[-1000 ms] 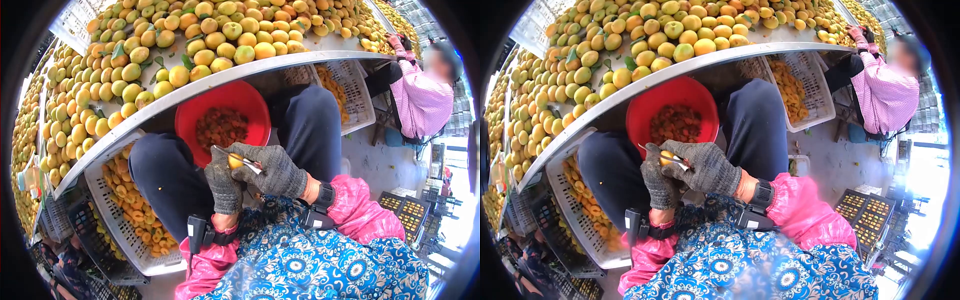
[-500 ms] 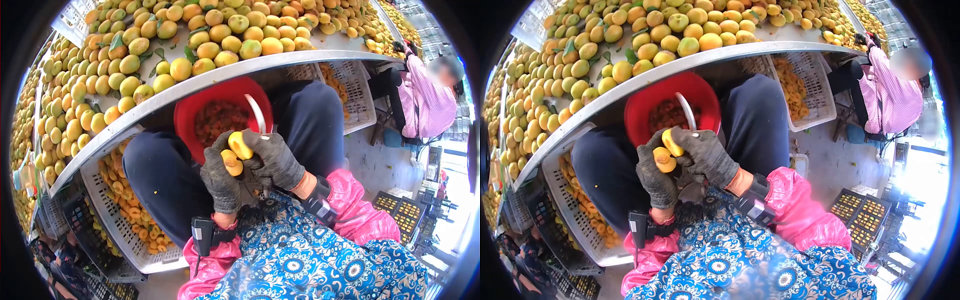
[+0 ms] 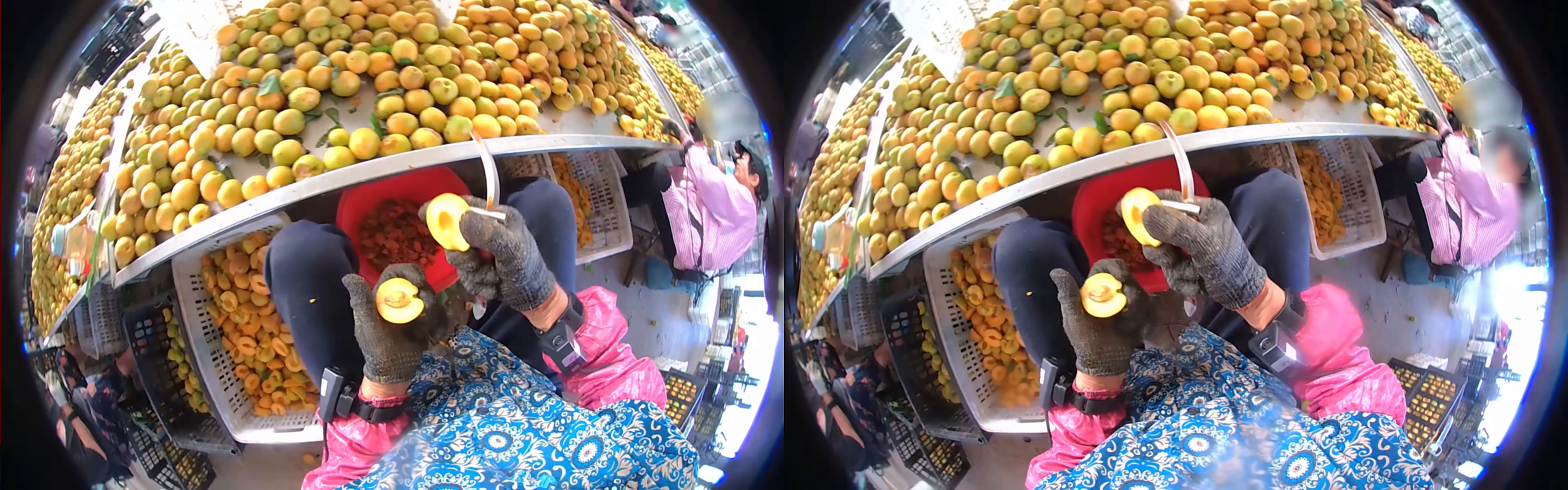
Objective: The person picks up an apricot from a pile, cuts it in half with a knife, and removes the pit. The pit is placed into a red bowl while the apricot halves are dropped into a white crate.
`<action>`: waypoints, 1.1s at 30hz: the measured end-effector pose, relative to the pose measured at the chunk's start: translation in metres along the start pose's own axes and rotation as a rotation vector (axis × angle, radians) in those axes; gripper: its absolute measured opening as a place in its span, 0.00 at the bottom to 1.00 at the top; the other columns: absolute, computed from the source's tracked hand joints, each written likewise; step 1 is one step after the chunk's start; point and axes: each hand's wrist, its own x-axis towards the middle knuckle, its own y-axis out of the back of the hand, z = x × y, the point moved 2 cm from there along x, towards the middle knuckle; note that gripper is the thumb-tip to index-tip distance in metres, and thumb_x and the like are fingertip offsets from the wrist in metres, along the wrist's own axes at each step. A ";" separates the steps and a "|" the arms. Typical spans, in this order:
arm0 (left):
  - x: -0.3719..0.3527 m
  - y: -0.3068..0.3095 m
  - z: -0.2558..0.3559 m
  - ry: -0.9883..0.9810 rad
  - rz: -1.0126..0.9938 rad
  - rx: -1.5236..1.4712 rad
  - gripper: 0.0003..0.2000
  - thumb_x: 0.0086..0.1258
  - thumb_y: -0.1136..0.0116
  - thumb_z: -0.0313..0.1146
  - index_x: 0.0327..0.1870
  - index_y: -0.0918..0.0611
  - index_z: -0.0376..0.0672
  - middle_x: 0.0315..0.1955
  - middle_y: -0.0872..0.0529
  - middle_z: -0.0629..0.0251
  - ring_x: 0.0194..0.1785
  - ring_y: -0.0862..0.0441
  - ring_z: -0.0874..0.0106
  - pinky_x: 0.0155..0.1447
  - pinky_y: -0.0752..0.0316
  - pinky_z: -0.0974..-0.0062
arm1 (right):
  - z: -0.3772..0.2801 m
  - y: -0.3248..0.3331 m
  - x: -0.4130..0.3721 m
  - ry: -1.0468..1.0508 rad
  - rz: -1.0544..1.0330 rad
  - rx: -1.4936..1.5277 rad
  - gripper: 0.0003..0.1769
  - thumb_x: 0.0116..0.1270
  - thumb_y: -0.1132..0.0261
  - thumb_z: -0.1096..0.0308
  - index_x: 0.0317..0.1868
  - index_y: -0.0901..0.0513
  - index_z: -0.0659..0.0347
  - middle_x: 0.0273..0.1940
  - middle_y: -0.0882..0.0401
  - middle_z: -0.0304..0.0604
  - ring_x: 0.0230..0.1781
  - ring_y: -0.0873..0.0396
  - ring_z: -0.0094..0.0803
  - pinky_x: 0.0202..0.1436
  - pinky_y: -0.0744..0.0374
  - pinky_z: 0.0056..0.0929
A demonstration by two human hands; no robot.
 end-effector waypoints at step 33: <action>-0.054 0.030 0.061 -0.439 0.399 0.513 0.15 0.71 0.44 0.44 0.36 0.20 0.39 0.20 0.20 0.64 0.21 0.22 0.75 0.25 0.28 0.75 | 0.041 -0.168 0.039 0.592 -0.350 -0.320 0.17 0.68 0.35 0.56 0.41 0.22 0.63 0.22 0.31 0.29 0.16 0.36 0.13 0.17 0.40 0.14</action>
